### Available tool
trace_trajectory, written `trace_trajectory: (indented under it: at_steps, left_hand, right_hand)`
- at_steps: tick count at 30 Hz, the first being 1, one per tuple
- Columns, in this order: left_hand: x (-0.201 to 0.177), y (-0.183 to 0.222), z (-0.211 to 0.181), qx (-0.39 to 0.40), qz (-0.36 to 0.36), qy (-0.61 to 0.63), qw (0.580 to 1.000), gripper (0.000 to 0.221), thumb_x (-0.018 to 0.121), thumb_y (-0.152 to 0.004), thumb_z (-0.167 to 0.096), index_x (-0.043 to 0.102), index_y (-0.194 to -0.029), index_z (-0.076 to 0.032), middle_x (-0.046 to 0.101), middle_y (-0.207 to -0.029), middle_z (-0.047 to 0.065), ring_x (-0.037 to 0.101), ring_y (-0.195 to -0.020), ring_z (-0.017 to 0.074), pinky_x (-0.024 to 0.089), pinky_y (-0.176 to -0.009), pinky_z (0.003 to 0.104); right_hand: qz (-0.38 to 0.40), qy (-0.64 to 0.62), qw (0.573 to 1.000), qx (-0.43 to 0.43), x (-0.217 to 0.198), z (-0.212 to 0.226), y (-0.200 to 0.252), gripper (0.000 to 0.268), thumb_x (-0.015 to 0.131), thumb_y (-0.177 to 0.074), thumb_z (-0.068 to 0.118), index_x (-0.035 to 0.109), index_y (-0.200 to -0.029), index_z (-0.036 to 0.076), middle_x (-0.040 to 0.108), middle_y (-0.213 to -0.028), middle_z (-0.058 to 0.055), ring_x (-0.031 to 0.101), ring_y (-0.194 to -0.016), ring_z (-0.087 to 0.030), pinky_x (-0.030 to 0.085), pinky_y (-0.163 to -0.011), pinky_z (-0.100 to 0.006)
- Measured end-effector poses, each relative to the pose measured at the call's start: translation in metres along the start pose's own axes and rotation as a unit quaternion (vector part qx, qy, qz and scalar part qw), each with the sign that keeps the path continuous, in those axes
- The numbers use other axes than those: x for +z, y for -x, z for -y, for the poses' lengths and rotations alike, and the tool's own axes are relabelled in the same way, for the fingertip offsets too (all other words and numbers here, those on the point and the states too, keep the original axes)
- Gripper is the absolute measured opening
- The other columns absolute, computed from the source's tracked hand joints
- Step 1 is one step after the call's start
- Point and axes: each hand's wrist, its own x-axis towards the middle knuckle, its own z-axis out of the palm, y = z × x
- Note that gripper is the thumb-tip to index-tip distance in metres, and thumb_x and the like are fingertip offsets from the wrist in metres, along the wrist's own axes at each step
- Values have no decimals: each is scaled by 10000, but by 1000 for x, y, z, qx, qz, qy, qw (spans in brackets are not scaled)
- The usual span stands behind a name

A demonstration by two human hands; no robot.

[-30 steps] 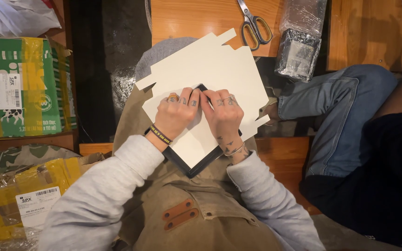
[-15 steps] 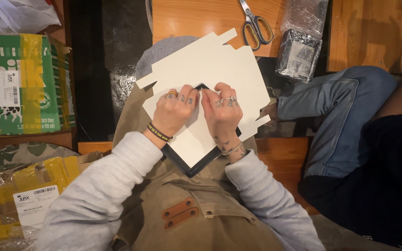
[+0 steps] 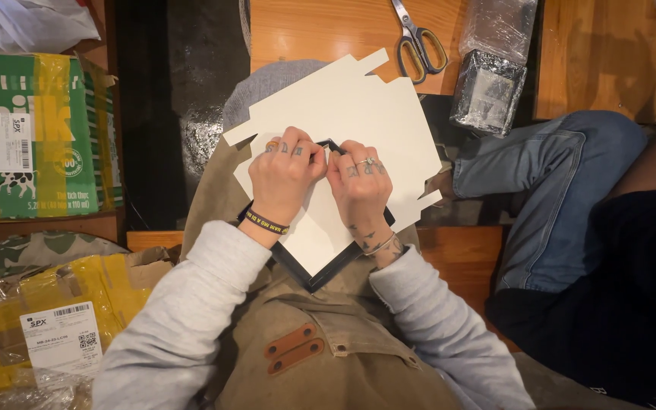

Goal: Assembling small cardboard boxes for chocolate by folding pre-scored templates and applying adhesive strips.

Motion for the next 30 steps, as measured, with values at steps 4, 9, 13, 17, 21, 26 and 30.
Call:
trace_trajectory:
  at_steps: [4,9,13,17,21,26,30]
  left_hand:
    - [-6,-4,-5,-26,8,16,1000,149,699,-769,-183,575,-688,-198,512,-732,-69,571,-531,167,499,-475,254]
    - [-2,1,-4,-33,14,46,998,113,704,-778,-194,609,-718,-200,519,-771,-71,566,-580,164,498,-505,248]
    - [-10,-2,-7,-23,10,31,999,100,716,-778,-182,635,-723,-200,544,-781,-72,568,-573,156,505,-517,244]
    - [-11,0,-6,-13,17,53,998,63,724,-783,-169,665,-764,-181,563,-821,-57,583,-624,172,518,-530,268]
    - [-10,3,-7,-5,25,44,999,28,697,-838,-206,694,-817,-187,568,-843,-55,570,-633,182,496,-524,281]
    - [-31,-7,-12,33,45,13,998,105,651,-871,-260,728,-914,-204,583,-913,-13,581,-712,225,479,-514,319]
    - [-44,0,-25,87,86,-46,991,303,527,-923,-252,683,-1138,-106,606,-1047,101,563,-822,289,481,-601,380]
  right_hand:
    - [5,0,1000,-18,-2,-4,-2,137,739,-740,26,628,-709,101,618,-825,-22,570,-641,-141,507,-547,-242]
    - [49,-48,998,-14,-5,-10,7,77,728,-780,43,672,-798,92,600,-828,-20,593,-700,-157,520,-619,-240]
    - [75,-54,996,-12,-16,-6,8,157,709,-789,64,709,-943,91,601,-877,-35,610,-763,-175,529,-679,-260]
    - [86,-70,994,4,-19,-1,8,360,704,-763,91,691,-1123,88,580,-938,-80,588,-803,-211,520,-717,-302]
    - [95,-28,995,23,-15,4,14,428,675,-769,172,656,-1194,125,535,-1019,-101,539,-841,-247,461,-681,-325]
    - [140,-95,984,55,-34,2,14,426,681,-778,96,665,-1204,99,541,-1105,-138,565,-952,-305,488,-761,-348]
    - [160,-301,913,223,-56,-3,9,274,647,-808,-59,726,-1029,83,615,-1121,-125,634,-1015,-316,558,-848,-334]
